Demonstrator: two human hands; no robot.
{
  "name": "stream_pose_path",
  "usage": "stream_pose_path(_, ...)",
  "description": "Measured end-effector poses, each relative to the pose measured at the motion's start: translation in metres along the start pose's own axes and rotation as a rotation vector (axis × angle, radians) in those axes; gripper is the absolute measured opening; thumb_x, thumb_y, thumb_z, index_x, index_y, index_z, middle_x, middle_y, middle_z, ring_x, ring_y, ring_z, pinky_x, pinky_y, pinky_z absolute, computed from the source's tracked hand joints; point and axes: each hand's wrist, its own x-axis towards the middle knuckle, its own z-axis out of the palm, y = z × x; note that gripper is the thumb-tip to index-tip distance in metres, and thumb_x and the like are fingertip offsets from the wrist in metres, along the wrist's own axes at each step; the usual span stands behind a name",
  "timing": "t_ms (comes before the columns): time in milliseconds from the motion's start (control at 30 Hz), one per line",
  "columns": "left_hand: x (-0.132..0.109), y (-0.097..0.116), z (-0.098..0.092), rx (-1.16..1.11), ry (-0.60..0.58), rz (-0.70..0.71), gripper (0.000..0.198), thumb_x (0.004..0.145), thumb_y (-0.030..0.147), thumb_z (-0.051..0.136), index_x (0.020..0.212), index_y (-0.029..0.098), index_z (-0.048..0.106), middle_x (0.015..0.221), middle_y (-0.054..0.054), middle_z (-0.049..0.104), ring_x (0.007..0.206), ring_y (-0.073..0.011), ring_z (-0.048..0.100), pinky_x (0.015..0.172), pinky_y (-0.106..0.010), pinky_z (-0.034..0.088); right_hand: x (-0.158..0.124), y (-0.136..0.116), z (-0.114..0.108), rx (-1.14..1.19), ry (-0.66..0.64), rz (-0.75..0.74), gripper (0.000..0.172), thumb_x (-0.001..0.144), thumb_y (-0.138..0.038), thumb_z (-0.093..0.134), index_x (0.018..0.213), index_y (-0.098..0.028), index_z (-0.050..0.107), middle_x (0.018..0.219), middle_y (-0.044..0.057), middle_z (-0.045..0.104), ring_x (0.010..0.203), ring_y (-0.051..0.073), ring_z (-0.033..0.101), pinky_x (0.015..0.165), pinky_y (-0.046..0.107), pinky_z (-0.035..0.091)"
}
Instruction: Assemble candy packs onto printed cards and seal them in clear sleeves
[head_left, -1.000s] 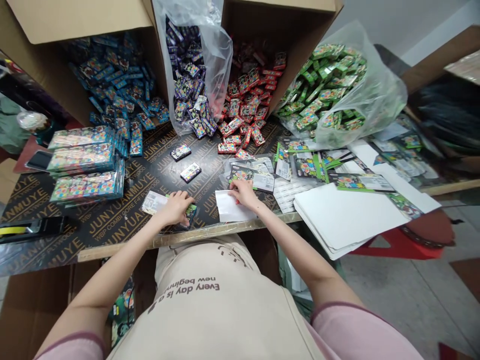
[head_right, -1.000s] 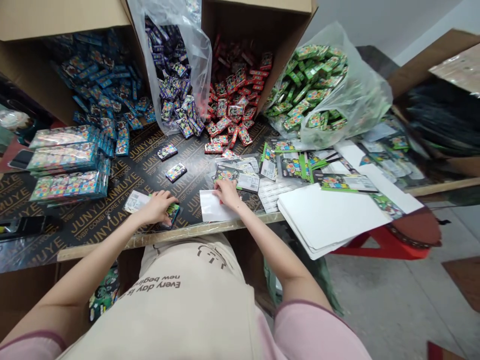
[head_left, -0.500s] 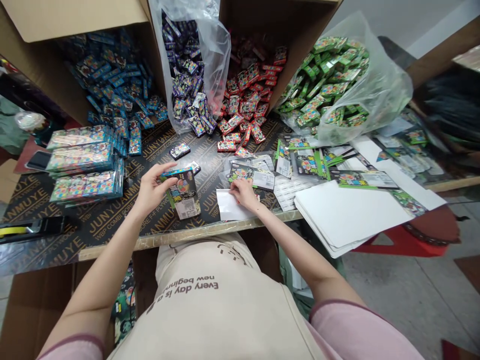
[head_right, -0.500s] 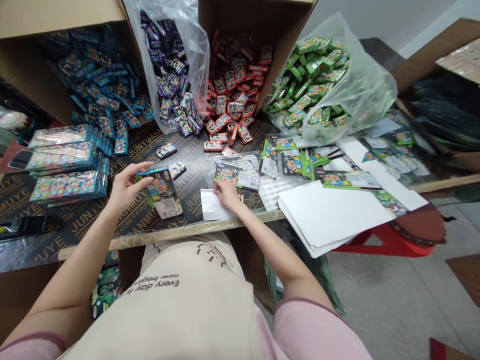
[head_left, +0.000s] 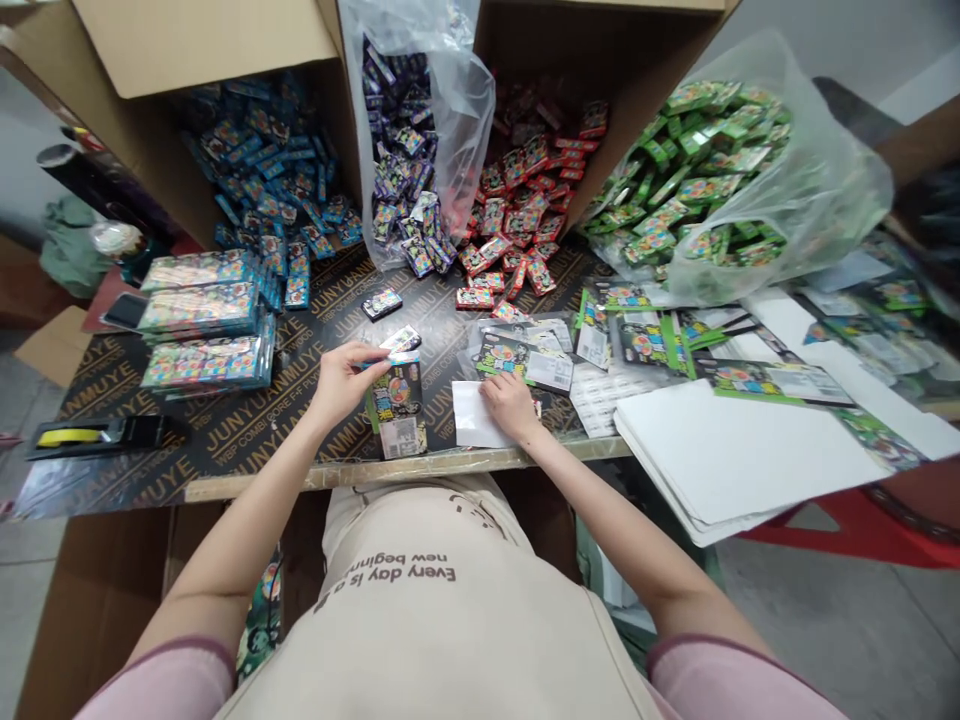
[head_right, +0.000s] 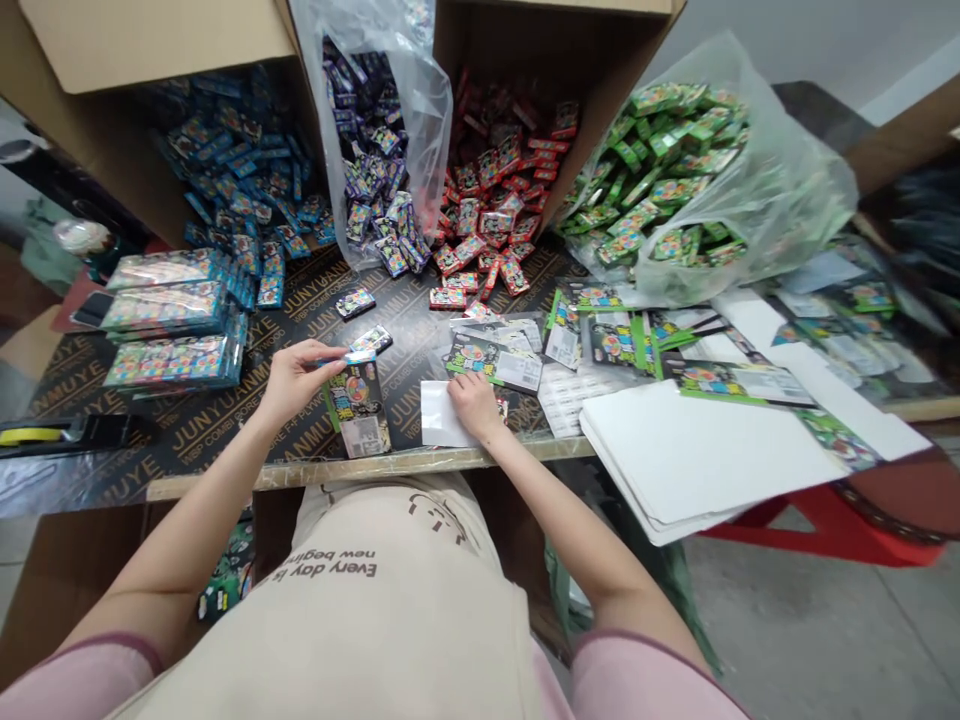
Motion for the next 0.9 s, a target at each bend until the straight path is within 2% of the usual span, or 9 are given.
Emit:
stream_pose_path(100, 0.002, 0.006, -0.002, -0.072, 0.020, -0.113, 0.019, 0.070, 0.031, 0.071, 0.081, 0.015, 0.075, 0.077, -0.005, 0.072, 0.070, -0.0168, 0.064, 0.066, -0.028, 0.049, 0.003, 0.002, -0.005, 0.096, -0.017, 0.069, 0.020, 0.089, -0.017, 0.043, 0.081, -0.016, 0.061, 0.079, 0.012, 0.064, 0.076, 0.025, 0.055, 0.071, 0.035, 0.039)
stream_pose_path(200, 0.002, 0.011, -0.005, -0.216, -0.009, -0.219, 0.021, 0.067, 0.032, 0.073, 0.075, 0.013, 0.074, 0.072, -0.005, 0.072, 0.064, -0.0161, 0.064, 0.063, -0.027, 0.049, 0.017, -0.008, -0.023, 0.244, 0.108, 0.150, 0.016, 0.089, -0.025, 0.047, 0.095, -0.016, 0.059, 0.087, 0.012, 0.065, 0.082, 0.026, 0.058, 0.074, 0.037, 0.043)
stream_pose_path(300, 0.002, 0.013, -0.008, -0.332, -0.035, -0.269, 0.022, 0.061, 0.032, 0.078, 0.069, 0.013, 0.072, 0.065, -0.004, 0.070, 0.059, -0.0144, 0.062, 0.060, -0.025, 0.048, 0.036, -0.043, -0.047, 0.521, 0.308, 0.143, 0.033, 0.086, -0.037, 0.058, 0.113, -0.020, 0.052, 0.102, 0.012, 0.065, 0.090, 0.025, 0.060, 0.081, 0.040, 0.047)
stream_pose_path(400, 0.001, 0.014, -0.009, -0.342, -0.043, -0.266, 0.022, 0.058, 0.031, 0.080, 0.064, 0.013, 0.070, 0.062, -0.003, 0.069, 0.056, -0.0130, 0.061, 0.058, -0.024, 0.048, 0.053, -0.089, -0.066, 0.954, 0.322, 0.100, 0.043, 0.082, -0.039, 0.063, 0.120, -0.025, 0.047, 0.100, 0.005, 0.067, 0.085, 0.020, 0.064, 0.079, 0.035, 0.051)
stream_pose_path(467, -0.001, 0.015, -0.009, -0.307, -0.054, -0.235, 0.021, 0.059, 0.031, 0.080, 0.064, 0.013, 0.069, 0.062, -0.002, 0.069, 0.056, -0.0131, 0.061, 0.058, -0.024, 0.048, 0.060, -0.112, -0.072, 1.127, 0.285, 0.081, 0.040, 0.081, -0.036, 0.065, 0.116, -0.026, 0.049, 0.088, 0.001, 0.068, 0.079, 0.017, 0.065, 0.076, 0.033, 0.052)
stream_pose_path(567, -0.005, 0.016, -0.008, -0.222, -0.055, -0.158, 0.019, 0.065, 0.031, 0.077, 0.065, 0.014, 0.069, 0.064, -0.003, 0.069, 0.058, -0.0136, 0.062, 0.057, -0.024, 0.048, 0.065, -0.126, -0.075, 1.210, 0.261, 0.100, 0.035, 0.078, -0.032, 0.068, 0.109, -0.024, 0.054, 0.074, -0.003, 0.066, 0.069, 0.014, 0.064, 0.071, 0.030, 0.052)
stream_pose_path(733, -0.011, 0.015, -0.008, -0.083, -0.047, 0.023, 0.018, 0.075, 0.031, 0.070, 0.068, 0.015, 0.069, 0.066, -0.003, 0.070, 0.060, -0.0139, 0.063, 0.057, -0.023, 0.049, 0.061, -0.121, -0.079, 1.193, 0.246, 0.093, 0.035, 0.076, -0.027, 0.070, 0.107, -0.024, 0.054, 0.072, -0.004, 0.067, 0.066, 0.014, 0.066, 0.068, 0.029, 0.053)
stream_pose_path(900, -0.017, 0.015, -0.014, 0.034, -0.044, 0.293, 0.012, 0.079, 0.026, 0.068, 0.074, 0.016, 0.071, 0.074, -0.005, 0.073, 0.069, -0.0148, 0.067, 0.066, -0.025, 0.052, 0.050, -0.119, -0.083, 1.025, 0.298, -0.028, 0.030, 0.080, -0.023, 0.066, 0.107, -0.025, 0.055, 0.080, -0.002, 0.070, 0.077, 0.017, 0.069, 0.081, 0.034, 0.053)
